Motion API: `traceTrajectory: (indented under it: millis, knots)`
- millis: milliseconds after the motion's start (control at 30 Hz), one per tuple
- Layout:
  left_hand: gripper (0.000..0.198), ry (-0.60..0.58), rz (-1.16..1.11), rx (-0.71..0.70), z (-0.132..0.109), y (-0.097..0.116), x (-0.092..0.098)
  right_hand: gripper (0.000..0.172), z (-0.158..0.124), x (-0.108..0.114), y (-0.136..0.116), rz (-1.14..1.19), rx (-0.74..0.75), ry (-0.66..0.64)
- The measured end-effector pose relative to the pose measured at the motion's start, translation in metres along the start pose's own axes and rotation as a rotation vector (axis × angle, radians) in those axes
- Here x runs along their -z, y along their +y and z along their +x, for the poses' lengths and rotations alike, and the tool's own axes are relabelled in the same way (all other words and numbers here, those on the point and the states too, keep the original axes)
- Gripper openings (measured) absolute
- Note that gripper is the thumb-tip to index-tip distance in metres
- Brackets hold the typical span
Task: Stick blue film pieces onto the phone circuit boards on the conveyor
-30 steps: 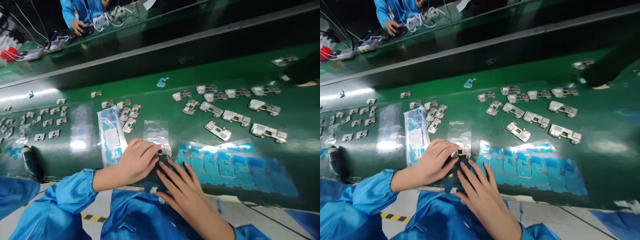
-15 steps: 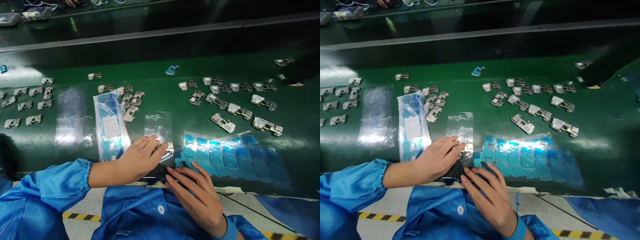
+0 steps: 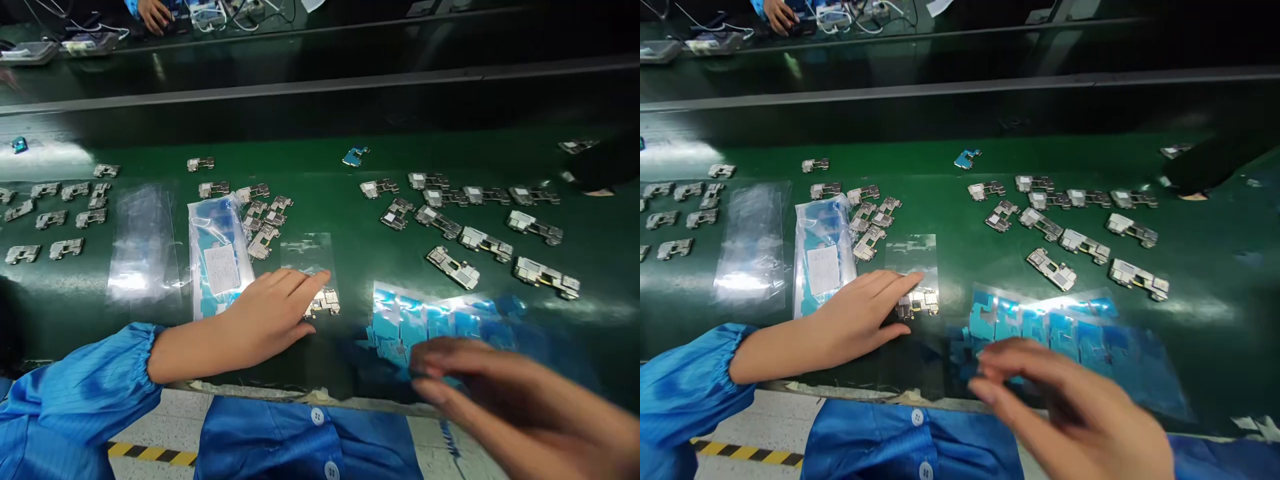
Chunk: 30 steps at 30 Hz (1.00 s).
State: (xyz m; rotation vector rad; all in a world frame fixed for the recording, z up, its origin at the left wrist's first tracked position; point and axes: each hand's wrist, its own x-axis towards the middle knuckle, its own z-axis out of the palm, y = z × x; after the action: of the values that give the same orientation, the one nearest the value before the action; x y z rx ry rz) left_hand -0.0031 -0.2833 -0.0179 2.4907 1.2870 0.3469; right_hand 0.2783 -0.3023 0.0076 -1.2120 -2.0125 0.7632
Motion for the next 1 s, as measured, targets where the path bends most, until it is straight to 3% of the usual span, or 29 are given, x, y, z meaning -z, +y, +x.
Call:
traceTrajectory:
  millis: [33, 133, 200, 400, 500, 733, 900, 1000]
  knots:
    - [0.067, 0.021, -0.045, 0.007, 0.000, -0.003, 0.002, 0.017, 0.017, 0.001, 0.004, 0.050, -0.062, -0.022]
    - [0.061, 0.137, -0.217, 0.034, 0.000, -0.010, 0.005, 0.030, 0.068, -0.008, 0.014, 0.275, -0.183, -0.274]
    - [0.055, 0.225, -0.290, 0.033, -0.001, -0.012, 0.003, 0.032, 0.093, -0.020, 0.017, 0.402, -0.248, -0.377]
    - [0.028, 0.360, -0.178, -0.088, -0.006, -0.010, 0.000, 0.031, 0.107, -0.041, 0.034, 0.613, -0.358, -0.529]
    - [0.024, 0.327, -0.106, -0.100, -0.008, -0.009, 0.001, 0.026, 0.102, -0.042, 0.046, 0.592, -0.296, -0.502]
    - [0.015, 0.249, -0.068, -0.039, -0.006, -0.001, 0.005, 0.013, 0.092, -0.039, 0.070, 0.276, 0.145, -0.413]
    - [0.016, 0.186, -0.058, -0.036, -0.007, 0.004, 0.004, 0.018, 0.092, -0.038, 0.071, 0.225, 0.174, -0.427]
    - [0.017, 0.207, -0.025, -0.051, -0.008, 0.005, 0.003, 0.019, 0.093, -0.039, 0.068, 0.243, 0.197, -0.436]
